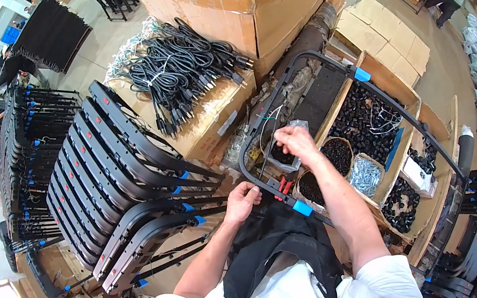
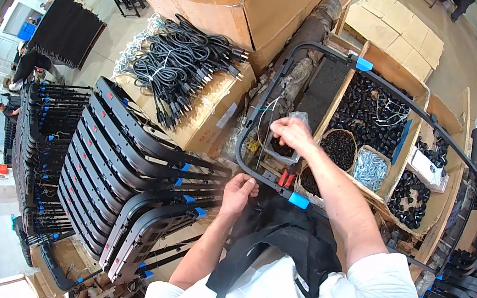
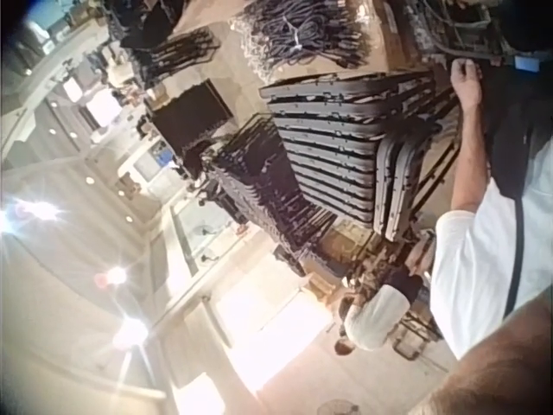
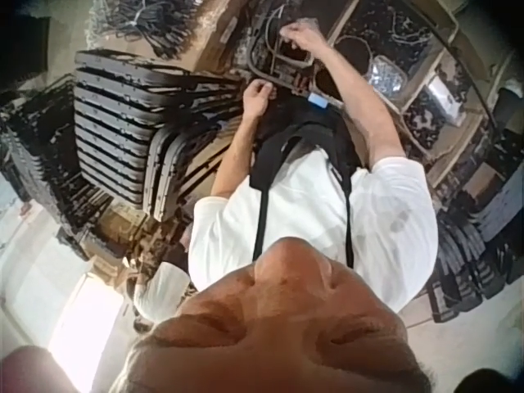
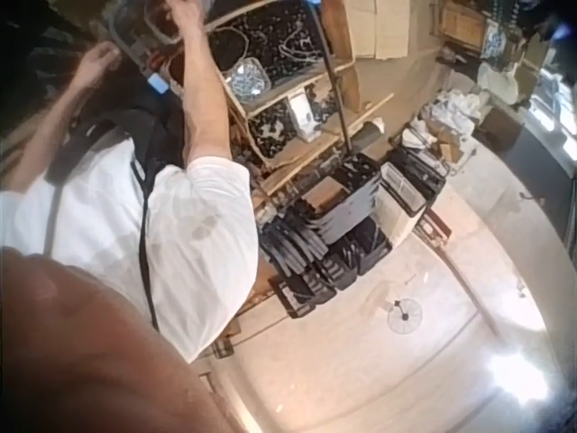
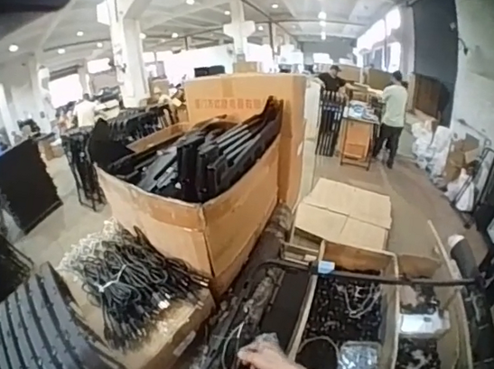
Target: Assembling various components of fitness equipment using an electric screwdriver and zip ties in a factory setting.
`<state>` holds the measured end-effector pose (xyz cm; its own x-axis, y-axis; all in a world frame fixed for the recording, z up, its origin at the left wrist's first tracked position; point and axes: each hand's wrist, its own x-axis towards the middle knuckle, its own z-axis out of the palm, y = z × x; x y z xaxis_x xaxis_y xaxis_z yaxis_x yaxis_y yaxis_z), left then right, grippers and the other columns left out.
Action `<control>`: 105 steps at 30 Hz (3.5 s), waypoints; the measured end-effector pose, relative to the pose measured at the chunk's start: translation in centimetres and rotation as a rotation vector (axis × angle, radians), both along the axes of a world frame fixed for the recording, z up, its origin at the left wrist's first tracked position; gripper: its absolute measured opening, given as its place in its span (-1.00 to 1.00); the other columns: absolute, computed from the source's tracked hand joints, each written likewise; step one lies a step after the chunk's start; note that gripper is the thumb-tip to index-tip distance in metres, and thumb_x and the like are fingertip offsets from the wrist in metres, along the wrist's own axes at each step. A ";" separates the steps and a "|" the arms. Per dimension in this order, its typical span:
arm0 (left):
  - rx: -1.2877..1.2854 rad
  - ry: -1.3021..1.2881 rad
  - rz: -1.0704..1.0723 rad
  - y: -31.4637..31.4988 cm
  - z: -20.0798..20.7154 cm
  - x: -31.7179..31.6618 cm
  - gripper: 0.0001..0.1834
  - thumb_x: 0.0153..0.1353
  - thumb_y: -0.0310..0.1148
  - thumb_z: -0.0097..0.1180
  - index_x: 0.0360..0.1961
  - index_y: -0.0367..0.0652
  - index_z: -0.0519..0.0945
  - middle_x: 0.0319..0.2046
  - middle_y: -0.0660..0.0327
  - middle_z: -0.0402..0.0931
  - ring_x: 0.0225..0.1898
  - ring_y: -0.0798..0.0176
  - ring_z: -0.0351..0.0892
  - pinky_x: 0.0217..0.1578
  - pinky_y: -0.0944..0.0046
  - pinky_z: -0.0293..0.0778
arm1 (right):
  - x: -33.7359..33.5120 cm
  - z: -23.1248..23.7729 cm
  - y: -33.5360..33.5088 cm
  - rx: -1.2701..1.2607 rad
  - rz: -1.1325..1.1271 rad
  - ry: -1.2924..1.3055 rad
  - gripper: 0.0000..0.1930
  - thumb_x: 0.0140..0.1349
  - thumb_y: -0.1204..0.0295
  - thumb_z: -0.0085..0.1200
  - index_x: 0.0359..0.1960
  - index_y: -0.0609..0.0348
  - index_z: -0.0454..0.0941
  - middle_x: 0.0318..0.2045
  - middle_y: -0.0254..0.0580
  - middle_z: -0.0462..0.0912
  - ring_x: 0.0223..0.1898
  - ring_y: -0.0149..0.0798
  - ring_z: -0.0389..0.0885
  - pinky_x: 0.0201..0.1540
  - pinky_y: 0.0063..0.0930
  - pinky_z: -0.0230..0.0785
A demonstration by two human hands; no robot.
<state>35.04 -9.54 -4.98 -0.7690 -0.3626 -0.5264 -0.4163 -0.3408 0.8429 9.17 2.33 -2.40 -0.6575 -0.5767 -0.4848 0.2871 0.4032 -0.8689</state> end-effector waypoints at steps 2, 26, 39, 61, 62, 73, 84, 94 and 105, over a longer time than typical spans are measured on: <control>0.003 -0.014 0.033 0.1 0.2 0.0 -0.84 0.50 -0.37 0.18 -0.17 -0.27 0.63 -0.32 0.22 0.68 -0.34 0.39 0.63 -0.24 0.34 0.61 | -1.8 -0.1 1.6 0.164 0.031 0.152 -0.71 0.30 0.26 0.25 -0.10 0.18 0.80 -0.31 -0.16 0.81 -0.38 -0.27 0.74 -0.26 -0.34 0.60; 0.003 -0.051 0.200 1.3 0.8 0.0 -0.87 0.45 -0.40 0.23 -0.18 -0.26 0.68 -0.32 0.25 0.68 -0.27 0.34 0.64 -0.18 0.28 0.59 | -1.3 -9.3 -1.7 0.562 0.952 1.195 -0.81 0.22 0.36 0.15 -0.37 -0.07 0.86 -0.31 -0.20 0.86 -0.22 -0.15 0.85 -0.21 -0.24 0.67; -0.022 -0.041 0.074 0.9 1.6 -0.2 -0.86 0.47 -0.40 0.19 -0.14 -0.27 0.66 -0.31 0.23 0.68 -0.29 0.36 0.61 -0.19 0.32 0.57 | -0.9 0.9 2.3 0.318 0.556 0.521 -0.73 0.36 0.40 0.06 -0.07 0.40 0.56 -0.40 0.17 0.74 -0.29 0.02 0.82 -0.25 -0.08 0.63; 0.166 0.036 -0.097 -2.8 -0.5 -0.2 -0.86 0.41 -0.35 0.31 -0.19 -0.20 0.72 -0.36 0.27 0.68 -0.43 0.39 0.60 -0.35 0.34 0.57 | 22.0 7.9 7.3 -0.276 -0.125 -0.318 -0.60 0.47 0.27 0.23 0.16 0.33 0.55 -0.16 -0.08 0.77 -0.18 -0.19 0.83 -0.26 -0.47 0.67; 0.163 0.035 -0.109 -3.0 -0.6 -0.3 -0.85 0.40 -0.33 0.32 -0.20 -0.21 0.72 -0.37 0.27 0.68 -0.44 0.39 0.60 -0.36 0.35 0.57 | 23.2 6.9 7.5 -0.257 -0.182 -0.329 -0.61 0.48 0.27 0.22 0.15 0.32 0.54 -0.14 -0.05 0.77 -0.18 -0.18 0.83 -0.25 -0.46 0.67; 0.138 -0.063 -0.194 -4.0 0.5 -1.7 -0.90 0.34 -0.35 0.36 -0.28 -0.13 0.73 -0.41 0.37 0.65 -0.51 0.45 0.55 -0.48 0.38 0.46 | 24.5 -3.5 3.5 -0.296 -0.772 -0.502 -0.75 0.48 0.31 0.21 0.09 0.11 0.61 -0.14 -0.28 0.76 -0.31 -0.37 0.64 -0.32 -0.50 0.42; 0.265 -0.117 -0.181 -4.9 0.3 -2.1 -0.84 0.36 -0.35 0.34 -0.14 -0.18 0.70 -0.36 0.29 0.73 -0.44 0.38 0.67 -0.45 0.38 0.51 | 22.9 -6.0 -1.7 -0.465 -0.807 -0.586 -0.79 0.48 0.34 0.21 0.05 0.07 0.71 -0.17 -0.33 0.76 -0.17 -0.31 0.66 0.00 -0.34 0.52; 0.135 -0.288 -0.405 -5.1 2.0 -1.7 -0.76 0.47 -0.15 0.22 -0.20 -0.07 0.75 -0.37 0.34 0.73 -0.45 0.39 0.58 -0.41 0.37 0.40 | 23.3 -0.5 -0.3 -0.260 -0.536 -0.260 -0.65 0.52 0.38 0.10 0.25 0.19 0.65 -0.07 -0.23 0.79 -0.14 -0.30 0.69 0.05 -0.31 0.53; -0.223 0.109 -0.209 -2.9 -1.0 3.3 -0.74 0.48 -0.22 0.19 -0.09 -0.22 0.69 -0.39 0.31 0.65 -0.36 0.40 0.55 -0.28 0.29 0.50 | 18.7 7.4 -1.7 0.260 0.319 0.952 -0.71 0.30 0.40 0.08 -0.05 0.23 0.74 0.02 -0.03 0.74 0.01 0.06 0.75 0.11 -0.11 0.59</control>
<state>38.32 -12.42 -5.93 -0.8863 -0.2882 -0.3625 -0.3613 -0.0594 0.9305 27.90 0.58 4.97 -0.6688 -0.7431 0.0211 -0.6261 0.5477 -0.5550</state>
